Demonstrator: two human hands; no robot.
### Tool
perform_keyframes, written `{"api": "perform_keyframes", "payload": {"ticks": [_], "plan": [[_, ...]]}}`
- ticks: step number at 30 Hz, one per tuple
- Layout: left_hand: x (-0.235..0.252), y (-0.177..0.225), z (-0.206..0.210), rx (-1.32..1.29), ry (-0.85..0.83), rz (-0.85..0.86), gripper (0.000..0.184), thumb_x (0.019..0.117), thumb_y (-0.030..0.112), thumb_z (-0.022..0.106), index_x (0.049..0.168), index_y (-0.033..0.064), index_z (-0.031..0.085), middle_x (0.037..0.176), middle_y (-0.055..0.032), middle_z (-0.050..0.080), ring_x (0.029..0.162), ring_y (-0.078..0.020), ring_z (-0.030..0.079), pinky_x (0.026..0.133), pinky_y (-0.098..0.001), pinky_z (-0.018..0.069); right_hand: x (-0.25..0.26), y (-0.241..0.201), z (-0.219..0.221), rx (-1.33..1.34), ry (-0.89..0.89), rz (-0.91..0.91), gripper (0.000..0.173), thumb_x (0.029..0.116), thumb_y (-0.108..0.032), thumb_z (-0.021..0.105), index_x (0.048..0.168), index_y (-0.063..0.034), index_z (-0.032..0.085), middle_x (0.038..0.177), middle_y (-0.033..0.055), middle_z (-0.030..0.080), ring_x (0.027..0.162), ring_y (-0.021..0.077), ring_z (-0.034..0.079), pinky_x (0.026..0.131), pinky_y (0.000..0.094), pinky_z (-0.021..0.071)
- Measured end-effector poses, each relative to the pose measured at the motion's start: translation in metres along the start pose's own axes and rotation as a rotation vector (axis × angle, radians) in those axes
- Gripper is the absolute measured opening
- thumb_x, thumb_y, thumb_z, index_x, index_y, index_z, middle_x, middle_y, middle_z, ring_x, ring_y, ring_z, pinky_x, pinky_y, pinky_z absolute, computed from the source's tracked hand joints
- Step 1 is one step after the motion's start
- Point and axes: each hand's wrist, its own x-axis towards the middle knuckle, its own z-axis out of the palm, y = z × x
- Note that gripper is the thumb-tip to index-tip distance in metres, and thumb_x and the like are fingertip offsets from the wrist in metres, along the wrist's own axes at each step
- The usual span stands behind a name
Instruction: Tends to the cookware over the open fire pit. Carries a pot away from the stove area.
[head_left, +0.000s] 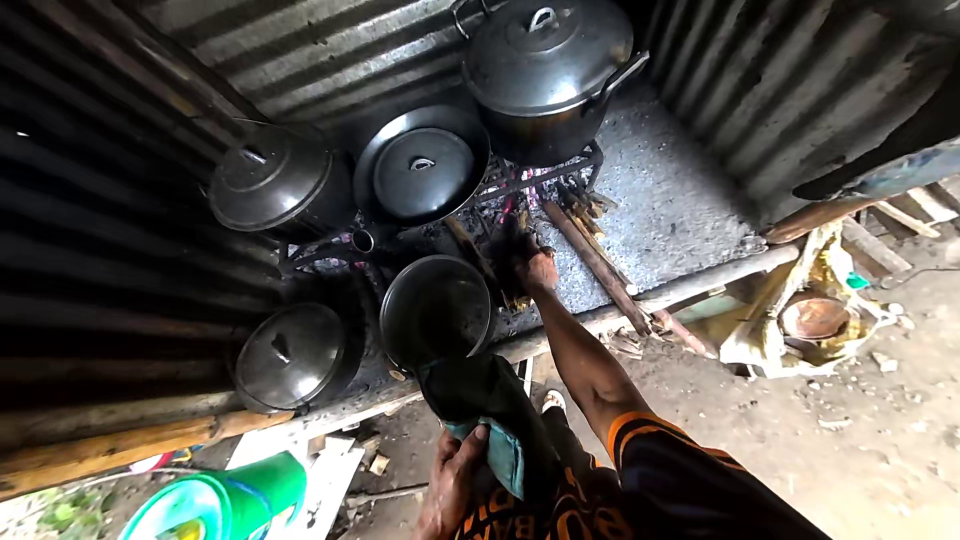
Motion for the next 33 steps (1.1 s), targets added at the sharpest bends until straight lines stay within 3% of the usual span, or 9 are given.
{"api": "perform_keyframes", "payload": {"ticks": [9, 11, 13, 15, 17, 20, 23, 29, 33], "plan": [[-0.001, 0.001, 0.001, 0.011, 0.033, -0.043, 0.018, 0.0987, 0.007, 0.051, 0.11, 0.0036, 0.065, 0.09, -0.0072, 0.077, 0.081, -0.0158, 0.075, 0.079, -0.0357, 0.0634, 0.007, -0.006, -0.008, -0.071, -0.002, 0.05, 0.064, 0.0932, -0.051, 0.068, 0.144, -0.0142, 0.057, 0.142, 0.0268, 0.055, 0.12, 0.0479, 0.061, 0.086, 0.0677, 0.0527], [0.0, 0.001, 0.001, 0.004, 0.008, -0.034, 0.018, 0.0985, 0.008, 0.052, 0.109, 0.0033, 0.066, 0.09, -0.008, 0.076, 0.081, -0.0158, 0.075, 0.079, -0.036, 0.0633, 0.003, -0.005, -0.009, -0.119, 0.017, 0.015, 0.066, 0.0951, -0.053, 0.065, 0.15, -0.0187, 0.051, 0.143, 0.026, 0.056, 0.124, 0.0484, 0.058, 0.088, 0.0677, 0.0521], [0.001, -0.001, 0.001, 0.006, -0.017, -0.024, 0.018, 0.0992, 0.009, 0.054, 0.11, 0.0039, 0.066, 0.091, -0.0079, 0.076, 0.083, -0.0157, 0.075, 0.08, -0.036, 0.0631, -0.01, -0.006, -0.007, -0.161, 0.099, -0.168, 0.067, 0.0974, -0.04, 0.064, 0.158, -0.0199, 0.042, 0.143, 0.0291, 0.053, 0.128, 0.0503, 0.053, 0.093, 0.0676, 0.0487], [0.002, -0.003, 0.001, 0.005, -0.022, -0.031, 0.018, 0.0996, 0.009, 0.053, 0.112, 0.0032, 0.066, 0.093, -0.0084, 0.076, 0.084, -0.0165, 0.075, 0.082, -0.0367, 0.0629, -0.022, -0.018, -0.006, -0.187, 0.151, -0.429, 0.056, 0.0927, -0.019, 0.068, 0.147, -0.0098, 0.055, 0.136, 0.0284, 0.058, 0.126, 0.0482, 0.056, 0.097, 0.0651, 0.0486], [0.001, -0.004, 0.004, 0.008, -0.02, -0.052, 0.019, 0.099, 0.007, 0.053, 0.113, 0.0018, 0.064, 0.093, -0.0086, 0.076, 0.084, -0.0166, 0.074, 0.082, -0.0365, 0.0629, -0.036, -0.046, -0.014, -0.305, -0.068, -0.482, 0.031, 0.0929, -0.008, 0.066, 0.122, 0.0035, 0.068, 0.127, 0.0297, 0.063, 0.125, 0.0496, 0.056, 0.1, 0.0662, 0.0461], [-0.003, -0.005, 0.006, -0.015, -0.037, -0.042, 0.018, 0.0985, 0.007, 0.054, 0.112, 0.003, 0.065, 0.093, -0.0078, 0.076, 0.084, -0.0153, 0.074, 0.082, -0.0354, 0.0626, -0.036, -0.08, -0.006, -0.483, -0.351, -0.368, 0.026, 0.098, -0.018, 0.063, 0.115, 0.0013, 0.068, 0.122, 0.0267, 0.066, 0.113, 0.0475, 0.063, 0.085, 0.0672, 0.0509], [-0.006, -0.005, 0.005, -0.057, -0.026, -0.011, 0.017, 0.0981, 0.009, 0.056, 0.112, 0.0052, 0.066, 0.094, -0.0078, 0.077, 0.085, -0.0153, 0.075, 0.083, -0.0355, 0.0626, -0.021, -0.084, 0.004, -0.464, -0.425, -0.306, 0.03, 0.0958, -0.023, 0.066, 0.117, -0.0018, 0.068, 0.12, 0.0244, 0.067, 0.109, 0.0457, 0.065, 0.078, 0.0662, 0.052], [-0.009, -0.005, 0.002, -0.09, 0.017, 0.009, 0.017, 0.0971, 0.012, 0.06, 0.112, 0.007, 0.066, 0.093, -0.0076, 0.077, 0.083, -0.0151, 0.075, 0.081, -0.0356, 0.0629, -0.022, -0.091, -0.034, -0.348, -0.36, -0.237, 0.04, 0.0957, -0.035, 0.066, 0.112, 0.0012, 0.068, 0.118, 0.0268, 0.068, 0.109, 0.0467, 0.065, 0.081, 0.0694, 0.0508], [-0.002, -0.004, 0.004, -0.057, -0.003, 0.008, 0.016, 0.0964, 0.012, 0.06, 0.11, 0.006, 0.067, 0.091, -0.0081, 0.077, 0.081, -0.0151, 0.075, 0.079, -0.0351, 0.063, -0.039, -0.043, -0.079, -0.282, -0.232, -0.219, 0.043, 0.0921, -0.043, 0.07, 0.111, -0.0039, 0.07, 0.111, 0.0251, 0.069, 0.102, 0.0463, 0.068, 0.078, 0.0692, 0.0521]]}}
